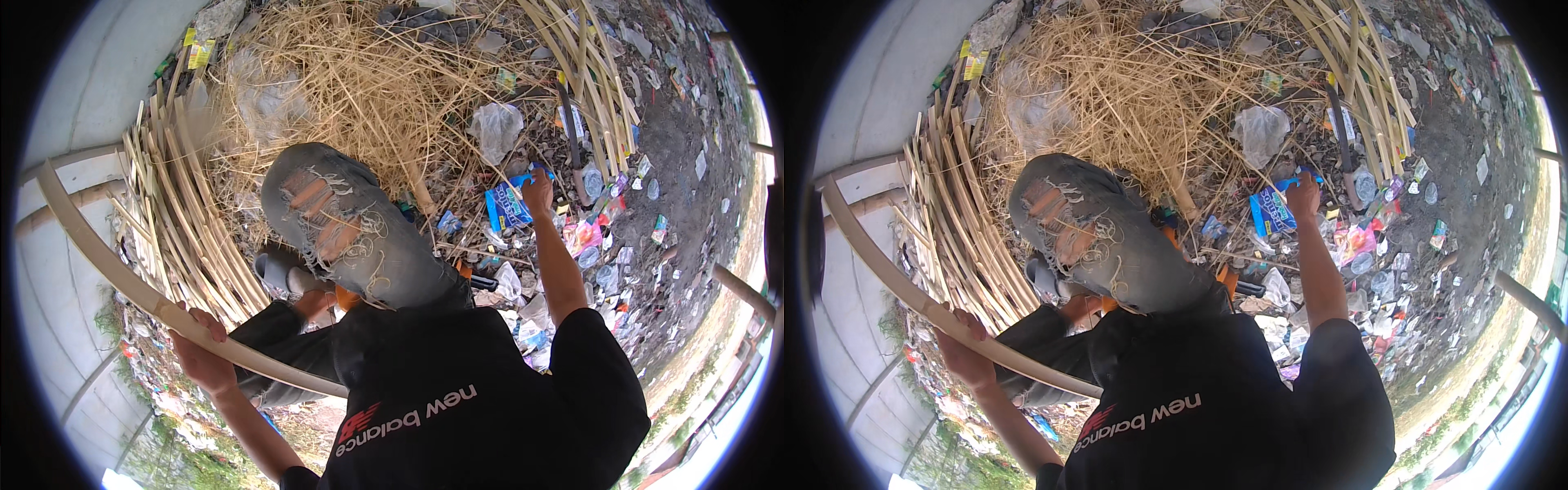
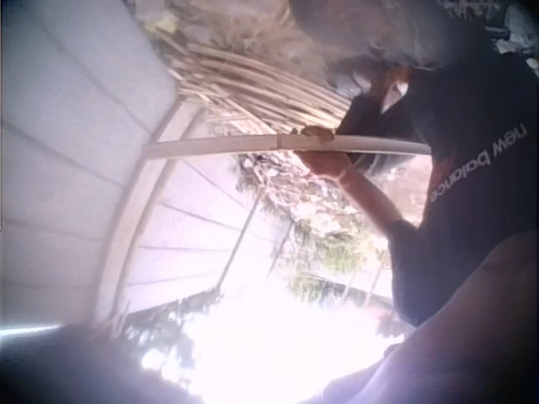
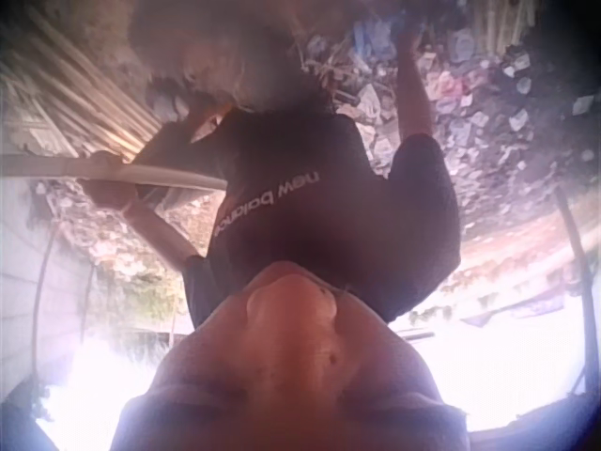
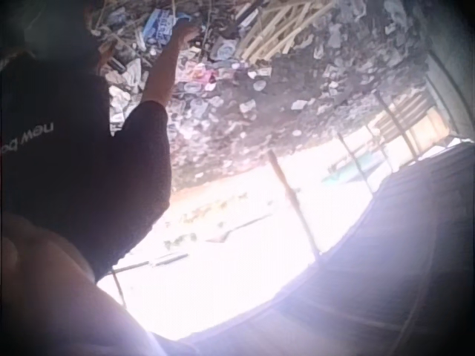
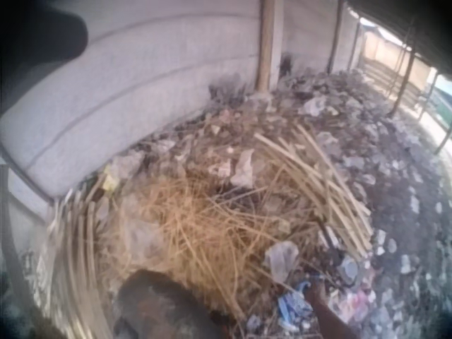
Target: The person sits on a bed of straw and uses a knife to shave thin strips off a long bamboo pole. They hold the pole with their left hand and scrape the blade along its length with their right hand, creating a pile of bamboo shavings.
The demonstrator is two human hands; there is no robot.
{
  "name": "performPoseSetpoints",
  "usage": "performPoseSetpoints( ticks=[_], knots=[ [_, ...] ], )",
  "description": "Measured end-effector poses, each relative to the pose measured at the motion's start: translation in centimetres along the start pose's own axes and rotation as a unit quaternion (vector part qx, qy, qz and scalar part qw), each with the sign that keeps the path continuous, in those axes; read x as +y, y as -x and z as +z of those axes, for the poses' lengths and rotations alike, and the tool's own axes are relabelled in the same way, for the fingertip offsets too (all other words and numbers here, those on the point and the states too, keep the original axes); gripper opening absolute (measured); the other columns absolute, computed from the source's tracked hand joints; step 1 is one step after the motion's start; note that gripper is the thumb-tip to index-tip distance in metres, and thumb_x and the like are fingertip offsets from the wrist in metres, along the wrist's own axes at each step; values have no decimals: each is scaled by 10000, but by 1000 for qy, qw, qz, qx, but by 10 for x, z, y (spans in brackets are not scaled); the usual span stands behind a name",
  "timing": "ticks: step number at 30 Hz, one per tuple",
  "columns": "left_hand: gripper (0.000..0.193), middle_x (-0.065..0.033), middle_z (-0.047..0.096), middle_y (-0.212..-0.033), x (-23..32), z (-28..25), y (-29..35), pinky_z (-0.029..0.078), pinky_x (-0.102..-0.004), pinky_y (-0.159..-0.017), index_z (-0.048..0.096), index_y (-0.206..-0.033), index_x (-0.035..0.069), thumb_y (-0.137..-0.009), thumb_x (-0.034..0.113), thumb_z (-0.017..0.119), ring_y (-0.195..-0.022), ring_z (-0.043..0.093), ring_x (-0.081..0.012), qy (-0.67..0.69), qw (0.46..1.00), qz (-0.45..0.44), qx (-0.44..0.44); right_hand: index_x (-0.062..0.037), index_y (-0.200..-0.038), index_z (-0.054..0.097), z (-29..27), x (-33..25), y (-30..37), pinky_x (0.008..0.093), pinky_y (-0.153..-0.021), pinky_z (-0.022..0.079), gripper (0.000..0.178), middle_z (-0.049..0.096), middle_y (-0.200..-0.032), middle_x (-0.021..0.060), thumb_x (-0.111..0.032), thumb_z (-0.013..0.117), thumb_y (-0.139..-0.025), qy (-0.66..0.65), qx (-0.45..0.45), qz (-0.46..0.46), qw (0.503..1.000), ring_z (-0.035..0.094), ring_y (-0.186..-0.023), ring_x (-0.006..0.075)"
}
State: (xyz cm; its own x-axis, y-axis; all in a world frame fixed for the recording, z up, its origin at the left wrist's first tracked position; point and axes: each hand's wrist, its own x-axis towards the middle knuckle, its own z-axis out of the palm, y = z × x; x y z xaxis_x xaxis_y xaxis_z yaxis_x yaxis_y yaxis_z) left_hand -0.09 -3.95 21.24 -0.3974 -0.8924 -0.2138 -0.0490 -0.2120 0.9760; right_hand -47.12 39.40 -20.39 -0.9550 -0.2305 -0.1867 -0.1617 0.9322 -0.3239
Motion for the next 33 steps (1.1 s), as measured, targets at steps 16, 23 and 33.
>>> performPoseSetpoints(
  ticks=[16, 23, 33],
  knots=[
    [605, -48, 492, -862, 34, 3, -33, 404, -272, -538, 364, -1505, 30, -1125, 489, 260, -627, 437, -117, -3, 1000, 1, 3, -73, -911, 694, 61, -105, 180, 431, -684, 576, 114, 745, -835, 111, -173, 707, -857, -162, -245, -132, 947, 735, -787, 320],
    [598, -22, 499, -886, 45, 34, -77, 373, -255, -594, 276, -1587, 34, -1131, 421, 297, -664, 420, -106, -15, 996, 0, -90, -58, -849, 674, 70, -150, 195, 445, -631, 558, 128, 710, -823, 126, -178, 700, -884, -190, -151, -190, 951, 712, -751, 340],
    [717, -1, 462, -758, 8, 10, -75, 401, -242, -513, 257, -1610, 77, -1090, 567, 315, -571, 444, -86, 36, 996, 12, -86, -139, -1200, 661, 91, -236, 139, 476, -642, 575, 311, 728, -936, 137, -238, 661, -905, 110, -273, -417, 860, 726, -763, 329]
  ],
)
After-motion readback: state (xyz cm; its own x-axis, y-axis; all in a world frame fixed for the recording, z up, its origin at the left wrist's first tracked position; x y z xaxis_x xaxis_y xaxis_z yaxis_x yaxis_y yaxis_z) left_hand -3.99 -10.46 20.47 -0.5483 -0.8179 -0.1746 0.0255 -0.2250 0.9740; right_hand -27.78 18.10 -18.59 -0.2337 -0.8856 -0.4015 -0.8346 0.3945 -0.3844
